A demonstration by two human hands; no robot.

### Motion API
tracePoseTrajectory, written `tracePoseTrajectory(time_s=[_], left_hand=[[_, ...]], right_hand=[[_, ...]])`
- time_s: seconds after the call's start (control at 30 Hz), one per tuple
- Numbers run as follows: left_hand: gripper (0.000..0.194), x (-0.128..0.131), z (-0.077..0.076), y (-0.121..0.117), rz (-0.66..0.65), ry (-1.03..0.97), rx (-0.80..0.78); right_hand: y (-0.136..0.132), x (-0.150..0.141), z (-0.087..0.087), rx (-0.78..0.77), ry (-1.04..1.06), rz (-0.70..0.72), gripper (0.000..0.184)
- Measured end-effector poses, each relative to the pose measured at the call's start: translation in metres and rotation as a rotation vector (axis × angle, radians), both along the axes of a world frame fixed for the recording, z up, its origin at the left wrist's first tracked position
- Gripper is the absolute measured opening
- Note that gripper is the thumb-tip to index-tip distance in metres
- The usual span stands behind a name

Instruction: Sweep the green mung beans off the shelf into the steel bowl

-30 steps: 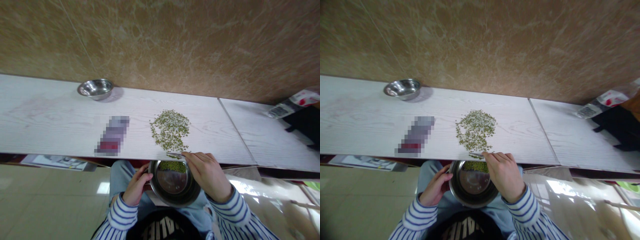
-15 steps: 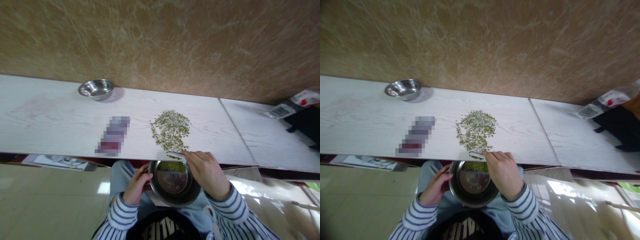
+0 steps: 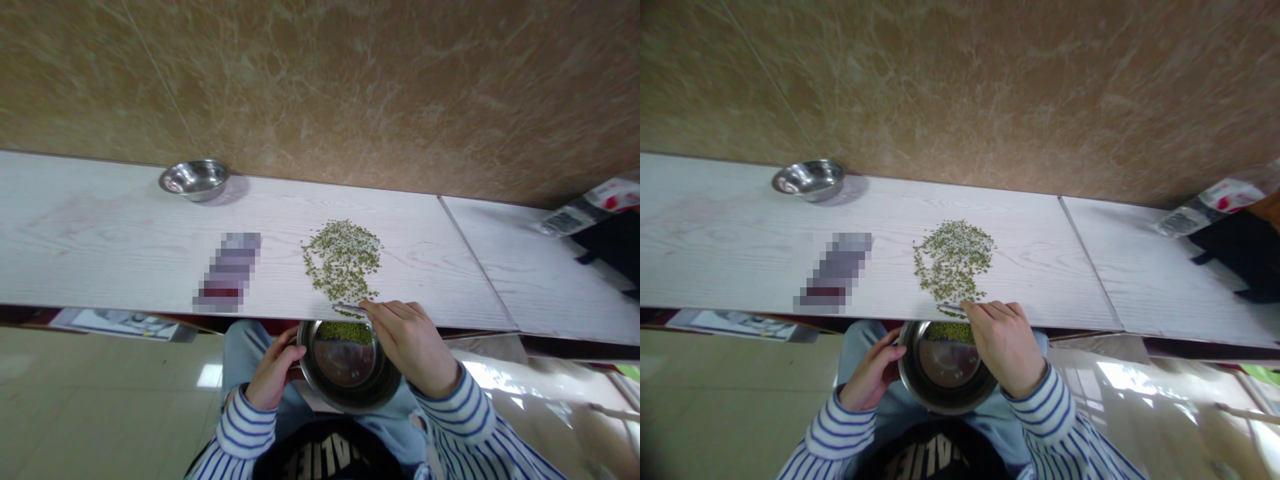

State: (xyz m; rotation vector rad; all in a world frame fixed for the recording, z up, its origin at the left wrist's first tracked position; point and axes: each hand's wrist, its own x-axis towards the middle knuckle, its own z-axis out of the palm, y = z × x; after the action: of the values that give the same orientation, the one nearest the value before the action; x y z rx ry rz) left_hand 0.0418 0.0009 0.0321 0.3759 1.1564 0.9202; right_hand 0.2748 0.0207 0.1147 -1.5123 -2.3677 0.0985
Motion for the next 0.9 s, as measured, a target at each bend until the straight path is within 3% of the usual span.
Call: tracePoseTrajectory(time_s=[0.9], left_hand=[[0.043, -0.0030, -0.0025, -0.0036, 0.000, 0.002, -0.005]], right_hand=[[-0.0006, -0.0006, 0.0072, -0.040, -0.002, 0.070, 0.025]])
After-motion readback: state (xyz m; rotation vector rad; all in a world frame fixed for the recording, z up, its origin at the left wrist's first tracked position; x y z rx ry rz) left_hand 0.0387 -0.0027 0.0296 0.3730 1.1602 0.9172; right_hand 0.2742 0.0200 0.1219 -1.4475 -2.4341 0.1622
